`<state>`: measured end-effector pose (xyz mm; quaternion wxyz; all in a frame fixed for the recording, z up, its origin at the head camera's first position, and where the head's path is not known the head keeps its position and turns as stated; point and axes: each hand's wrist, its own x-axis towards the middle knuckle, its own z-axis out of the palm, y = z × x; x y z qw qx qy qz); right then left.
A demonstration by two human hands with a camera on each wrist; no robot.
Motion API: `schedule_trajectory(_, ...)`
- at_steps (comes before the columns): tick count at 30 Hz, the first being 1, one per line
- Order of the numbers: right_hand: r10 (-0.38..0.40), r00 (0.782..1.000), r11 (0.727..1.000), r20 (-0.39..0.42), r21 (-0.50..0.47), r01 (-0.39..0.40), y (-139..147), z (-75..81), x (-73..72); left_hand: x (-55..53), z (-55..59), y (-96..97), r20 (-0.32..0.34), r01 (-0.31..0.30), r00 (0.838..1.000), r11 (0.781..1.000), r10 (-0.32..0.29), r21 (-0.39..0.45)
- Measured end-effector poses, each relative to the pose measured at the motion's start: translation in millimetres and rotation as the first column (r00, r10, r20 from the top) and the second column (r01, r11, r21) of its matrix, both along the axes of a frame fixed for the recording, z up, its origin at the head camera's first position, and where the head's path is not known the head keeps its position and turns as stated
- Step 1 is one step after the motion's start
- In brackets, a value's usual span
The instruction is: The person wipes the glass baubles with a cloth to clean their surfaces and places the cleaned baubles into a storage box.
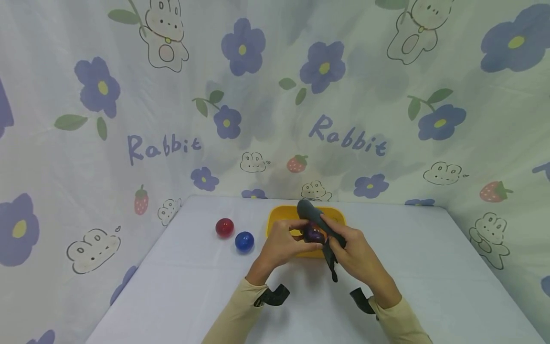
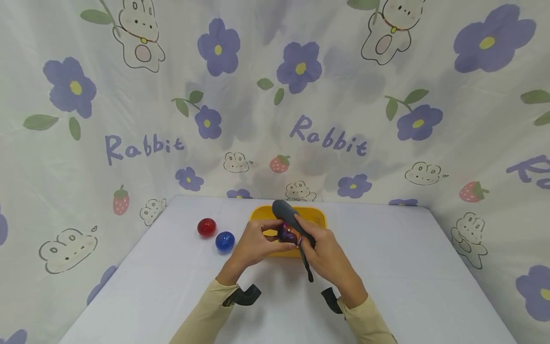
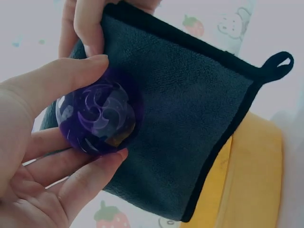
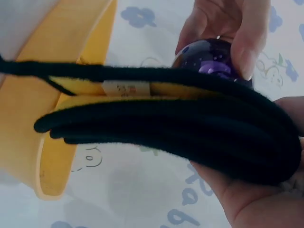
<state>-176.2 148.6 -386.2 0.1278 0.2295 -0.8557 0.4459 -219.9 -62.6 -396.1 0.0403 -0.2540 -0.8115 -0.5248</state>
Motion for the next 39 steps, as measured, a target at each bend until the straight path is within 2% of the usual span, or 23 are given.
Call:
schedule_trajectory(17, 0.039, 0.993, 0.999, 0.113, 0.024, -0.042, 10.9, -2.1, -4.6, 1.4, -0.2, 2.0, -0.035, -0.025, 0.999, 1.000, 0.025, -0.018)
schedule_trajectory(21, 0.060, 0.989, 0.998, 0.135, 0.011, -0.062, 13.5, -1.1, -4.2, 2.0, 0.3, 1.5, -0.020, -0.020, 1.000, 1.000, 0.020, 0.014)
schedule_trajectory(25, 0.084, 0.985, 0.996, 0.152, -0.003, -0.084, 15.1, -0.8, -4.7, 1.1, 0.6, -0.8, 0.038, 0.002, 0.999, 0.995, -0.006, 0.098)
schedule_trajectory(29, 0.095, 0.985, 0.995, 0.144, -0.018, -0.093, 15.1, -0.2, -5.2, -1.7, -0.1, -3.2, 0.057, 0.006, 0.998, 0.988, -0.015, 0.156)
schedule_trajectory(39, 0.070, 0.985, 0.997, 0.160, -0.027, -0.067, 12.7, 2.6, -1.6, -4.7, -3.2, -4.3, 0.029, -0.007, 1.000, 0.988, 0.003, 0.152)
